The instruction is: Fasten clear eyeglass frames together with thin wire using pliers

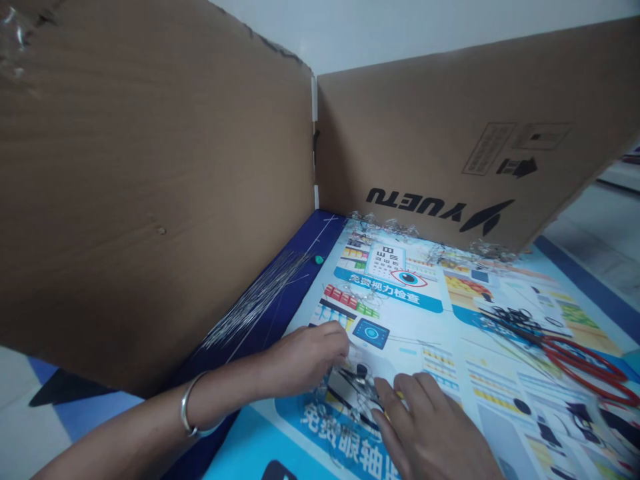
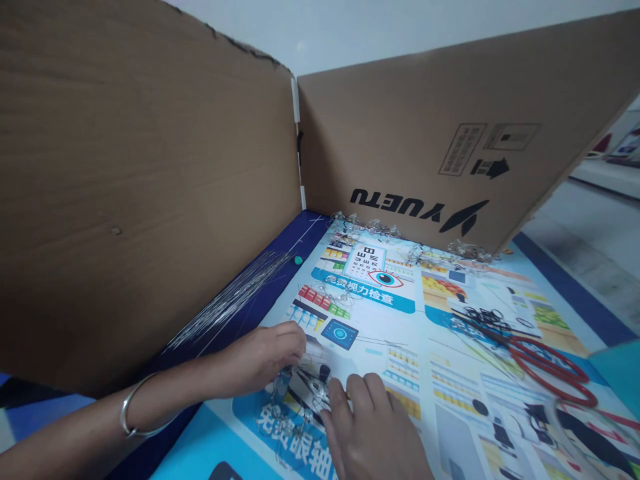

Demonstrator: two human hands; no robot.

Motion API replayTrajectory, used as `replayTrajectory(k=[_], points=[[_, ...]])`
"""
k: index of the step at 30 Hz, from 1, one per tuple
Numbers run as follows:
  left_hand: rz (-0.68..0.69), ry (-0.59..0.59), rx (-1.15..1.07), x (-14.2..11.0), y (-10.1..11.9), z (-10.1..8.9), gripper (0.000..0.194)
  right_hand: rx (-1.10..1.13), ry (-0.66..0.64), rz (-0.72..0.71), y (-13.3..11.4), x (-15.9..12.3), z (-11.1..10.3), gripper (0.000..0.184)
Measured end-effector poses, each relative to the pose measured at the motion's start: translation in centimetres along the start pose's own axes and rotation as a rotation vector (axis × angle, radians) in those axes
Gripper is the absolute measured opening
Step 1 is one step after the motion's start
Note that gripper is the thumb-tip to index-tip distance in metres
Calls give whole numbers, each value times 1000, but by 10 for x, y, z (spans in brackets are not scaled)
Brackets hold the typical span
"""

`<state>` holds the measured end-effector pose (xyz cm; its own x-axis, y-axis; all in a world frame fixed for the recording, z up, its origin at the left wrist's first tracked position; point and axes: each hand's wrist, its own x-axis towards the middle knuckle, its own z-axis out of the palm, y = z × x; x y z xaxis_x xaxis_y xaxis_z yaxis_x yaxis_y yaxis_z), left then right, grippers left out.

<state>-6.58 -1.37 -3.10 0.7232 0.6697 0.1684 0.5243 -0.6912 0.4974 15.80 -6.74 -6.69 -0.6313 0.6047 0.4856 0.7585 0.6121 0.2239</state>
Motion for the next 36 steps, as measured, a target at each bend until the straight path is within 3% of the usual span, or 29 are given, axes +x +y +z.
replayTrajectory(k=[7, 19, 24, 28, 36], points=[[4, -43, 18, 0, 2, -2, 14, -48, -15, -7, -3, 0, -5, 25], [58, -58, 41, -1, 2, -3, 14, -35, -55, -50, -1, -3, 1, 29], [62, -64, 70, -1, 2, -4, 14, -31, 11, -56, -1, -2, 2, 34], [75, -72, 107, -1, 5, -5, 14, 3, 59, -40, -1, 3, -2, 35], [89, -71, 146, -2, 8, -4, 16, 87, 1, -20, -1, 9, -12, 34]])
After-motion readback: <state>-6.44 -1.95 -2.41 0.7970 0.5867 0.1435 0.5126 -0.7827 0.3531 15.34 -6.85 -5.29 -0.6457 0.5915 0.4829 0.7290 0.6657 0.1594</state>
